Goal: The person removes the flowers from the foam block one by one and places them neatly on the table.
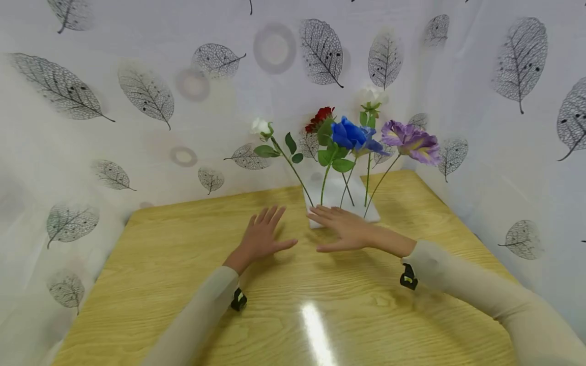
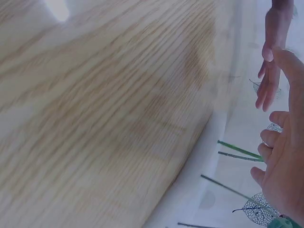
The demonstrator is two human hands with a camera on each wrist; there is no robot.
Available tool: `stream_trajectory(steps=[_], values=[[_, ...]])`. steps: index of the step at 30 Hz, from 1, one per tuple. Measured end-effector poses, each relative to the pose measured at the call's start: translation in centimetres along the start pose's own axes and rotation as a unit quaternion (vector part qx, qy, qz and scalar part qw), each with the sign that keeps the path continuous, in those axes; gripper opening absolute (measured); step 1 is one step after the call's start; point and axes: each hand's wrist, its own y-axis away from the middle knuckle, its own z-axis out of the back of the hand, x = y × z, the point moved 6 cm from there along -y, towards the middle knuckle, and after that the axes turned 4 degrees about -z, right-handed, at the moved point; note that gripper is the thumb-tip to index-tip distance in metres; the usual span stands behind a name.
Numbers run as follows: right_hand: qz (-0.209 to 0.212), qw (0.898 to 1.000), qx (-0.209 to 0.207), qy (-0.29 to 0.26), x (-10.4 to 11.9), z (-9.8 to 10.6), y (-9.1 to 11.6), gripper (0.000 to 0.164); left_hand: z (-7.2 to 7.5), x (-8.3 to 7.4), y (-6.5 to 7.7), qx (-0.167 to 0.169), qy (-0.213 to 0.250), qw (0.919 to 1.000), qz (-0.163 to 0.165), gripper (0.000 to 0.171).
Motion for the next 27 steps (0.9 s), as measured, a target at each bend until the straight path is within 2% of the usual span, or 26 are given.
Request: stream_trajectory(steps=[6, 12, 18, 23, 27], values=[[0.017, 1.000, 0.023, -0.011, -1.8, 0.4, 1.5, 0.082, -0.4, -0.1, -2.1, -0.002, 0.021, 0.9998, 0.003, 0.108], [-0.020, 0.998, 0.039, -0.046, -3.8, 1.0, 3.6, 0.074, -1.4, -0.5, -4.3, 0.001, 0.041, 0.9991, -0.006, 0.111], [-0.048, 0.996, 0.042, -0.064, -5.6, 1.6, 6.1, 0.066, -2.1, -1.7, -5.9, 0.013, 0.065, 0.9977, -0.013, 0.112], [-0.107, 0.991, 0.048, -0.056, -8.3, 2.1, 7.9, 0.065, -2.3, -2.5, -6.6, 0.013, 0.096, 0.9952, -0.013, 0.113], [-0.167, 0.984, 0.042, -0.045, -10.9, 2.5, 8.5, 0.067, -2.7, -2.7, -7.3, 0.023, 0.095, 0.9952, -0.002, 0.114]])
